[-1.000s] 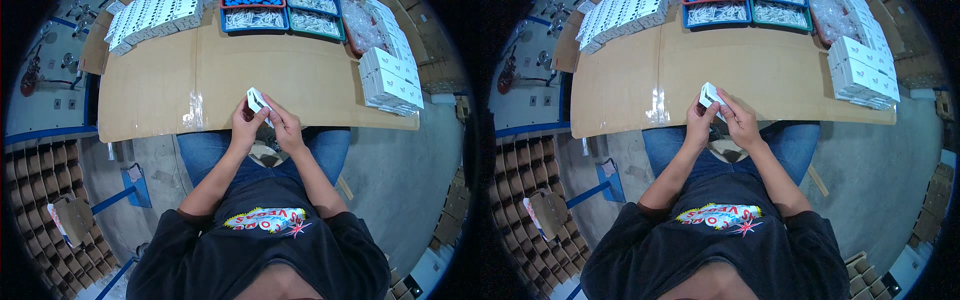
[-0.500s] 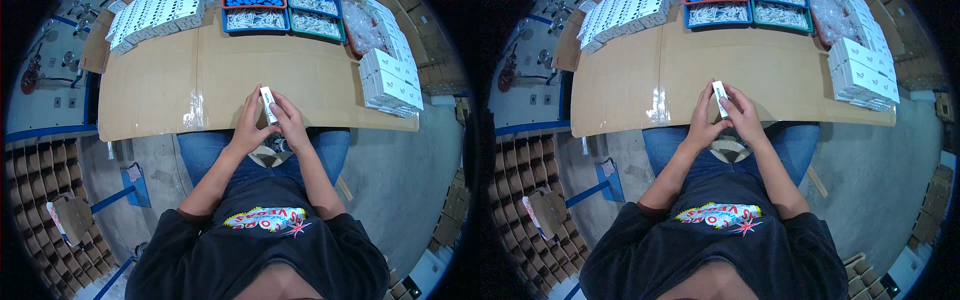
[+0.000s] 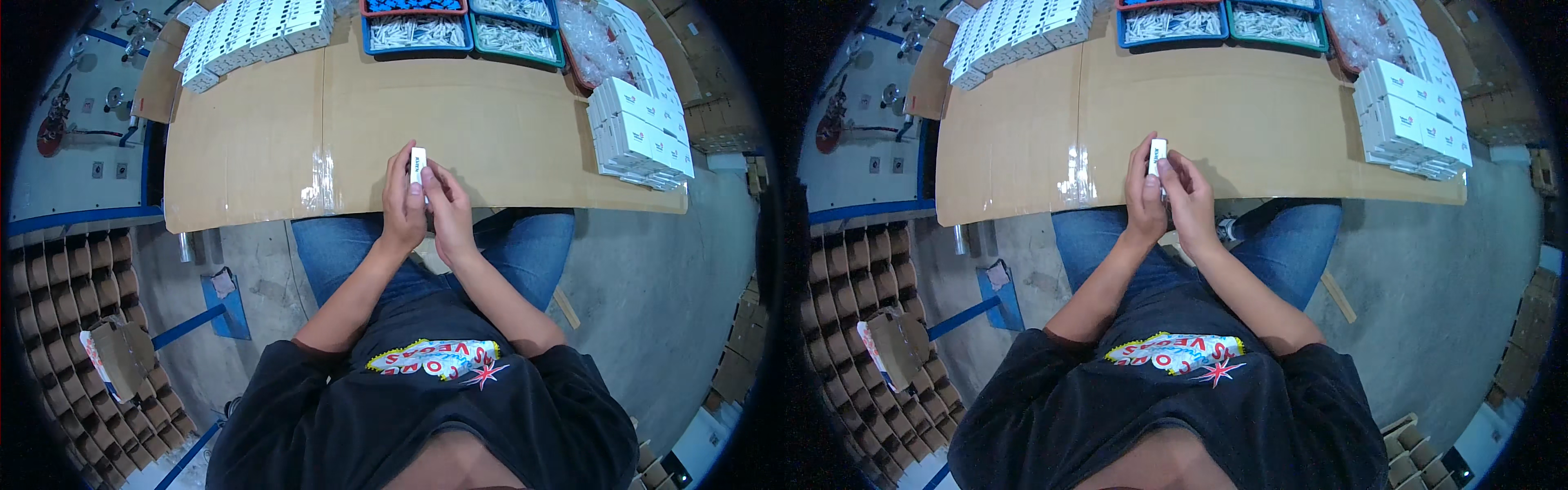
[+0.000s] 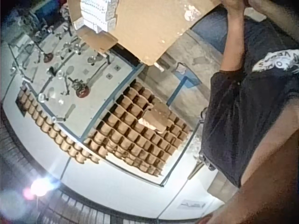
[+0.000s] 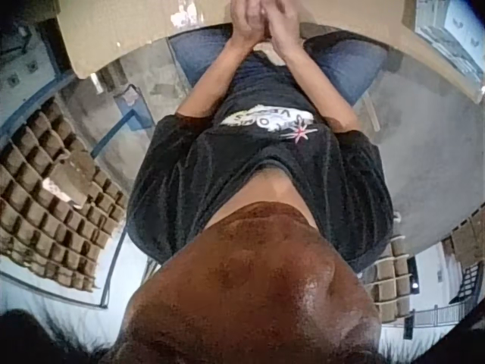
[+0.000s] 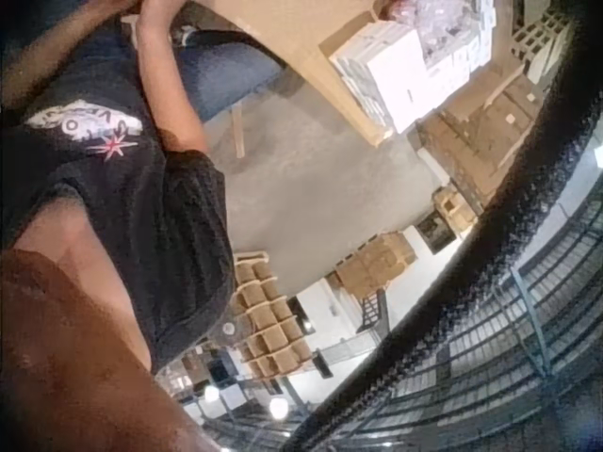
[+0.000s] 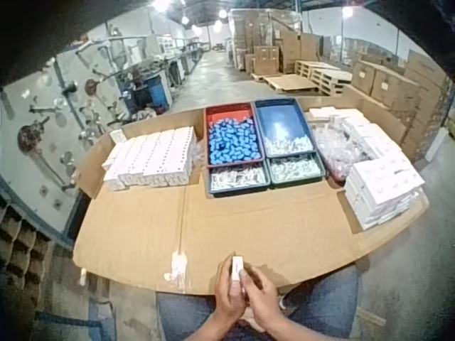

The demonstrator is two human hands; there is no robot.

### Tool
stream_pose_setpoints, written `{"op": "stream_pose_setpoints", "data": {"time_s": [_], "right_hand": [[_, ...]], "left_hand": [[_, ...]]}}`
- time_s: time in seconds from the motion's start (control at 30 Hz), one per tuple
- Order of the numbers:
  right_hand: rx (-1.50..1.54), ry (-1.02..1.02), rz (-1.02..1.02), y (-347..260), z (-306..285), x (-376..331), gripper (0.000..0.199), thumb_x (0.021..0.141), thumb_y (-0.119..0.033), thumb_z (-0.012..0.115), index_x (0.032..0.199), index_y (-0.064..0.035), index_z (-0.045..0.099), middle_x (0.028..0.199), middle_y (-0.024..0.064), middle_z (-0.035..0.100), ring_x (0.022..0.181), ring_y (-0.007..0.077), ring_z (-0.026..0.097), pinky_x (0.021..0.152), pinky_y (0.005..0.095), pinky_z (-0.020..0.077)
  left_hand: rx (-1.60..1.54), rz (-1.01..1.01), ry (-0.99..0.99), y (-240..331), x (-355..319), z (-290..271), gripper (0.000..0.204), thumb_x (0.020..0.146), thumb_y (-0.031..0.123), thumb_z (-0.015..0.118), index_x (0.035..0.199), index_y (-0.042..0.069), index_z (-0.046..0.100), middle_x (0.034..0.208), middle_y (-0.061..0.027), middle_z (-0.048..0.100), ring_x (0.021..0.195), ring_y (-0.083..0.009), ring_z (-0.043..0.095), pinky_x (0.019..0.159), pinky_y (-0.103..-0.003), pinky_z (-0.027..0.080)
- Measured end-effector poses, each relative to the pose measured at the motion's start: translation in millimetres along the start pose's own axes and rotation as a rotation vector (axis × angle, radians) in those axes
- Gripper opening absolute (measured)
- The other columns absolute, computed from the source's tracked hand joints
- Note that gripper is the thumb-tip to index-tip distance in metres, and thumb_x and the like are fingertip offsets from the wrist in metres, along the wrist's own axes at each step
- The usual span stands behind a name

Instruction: The person assembles small electronic components into white cardboard boxes. They place a circuit board and a small bag of white plastic connectors into each box, then close the lid and stack the finished unit. The process is repeated for multiple units in a warehouse setting.

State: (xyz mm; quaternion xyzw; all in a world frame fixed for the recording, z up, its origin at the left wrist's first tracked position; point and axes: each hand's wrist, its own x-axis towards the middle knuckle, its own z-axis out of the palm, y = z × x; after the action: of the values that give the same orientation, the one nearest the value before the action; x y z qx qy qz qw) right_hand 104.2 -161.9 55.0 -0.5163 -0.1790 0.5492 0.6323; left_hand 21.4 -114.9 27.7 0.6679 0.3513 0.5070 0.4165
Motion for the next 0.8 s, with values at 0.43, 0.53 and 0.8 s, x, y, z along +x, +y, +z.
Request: {"op": "stream_pose_setpoints", "data": {"time_s": [0.43,0.53,0.8], "right_hand": [[-0.274,-0.068,-0.009,3.9,-0.4,-0.1,0.046,0.109,-0.031,0.046,0.138,0.0048,0.055,0.101,0.0077,0.067,0.097,0.0117,0.062,0.086,0.0275,0.0498],[-0.321,-0.078,-0.124,7.4,-0.6,-2.1,0.049,0.11,-0.032,0.042,0.139,0.0061,0.054,0.104,0.0104,0.069,0.098,0.0137,0.063,0.087,0.0296,0.0504],[-0.387,-0.107,-0.136,11.4,-6.1,-11.3,0.049,0.111,-0.029,0.038,0.142,0.006,0.051,0.115,0.0147,0.069,0.105,0.0167,0.062,0.093,0.0324,0.0488]], "left_hand": [[0.048,-0.105,-0.014,-11.7,-4.5,0.4,0.089,0.098,0.071,0.038,0.134,-0.009,0.051,0.119,-0.0169,0.059,0.111,-0.0263,0.059,0.096,-0.037,0.048],[0.046,-0.013,0.03,-14.7,-5.2,0.4,0.066,0.101,0.05,0.044,0.128,-0.01,0.053,0.112,-0.0203,0.058,0.097,-0.029,0.062,0.085,-0.038,0.051],[0.002,0.023,0.111,-11.8,-13.1,2.3,0.075,0.097,0.058,0.041,0.126,-0.01,0.053,0.112,-0.0211,0.057,0.099,-0.0306,0.061,0.087,-0.039,0.05]]}}
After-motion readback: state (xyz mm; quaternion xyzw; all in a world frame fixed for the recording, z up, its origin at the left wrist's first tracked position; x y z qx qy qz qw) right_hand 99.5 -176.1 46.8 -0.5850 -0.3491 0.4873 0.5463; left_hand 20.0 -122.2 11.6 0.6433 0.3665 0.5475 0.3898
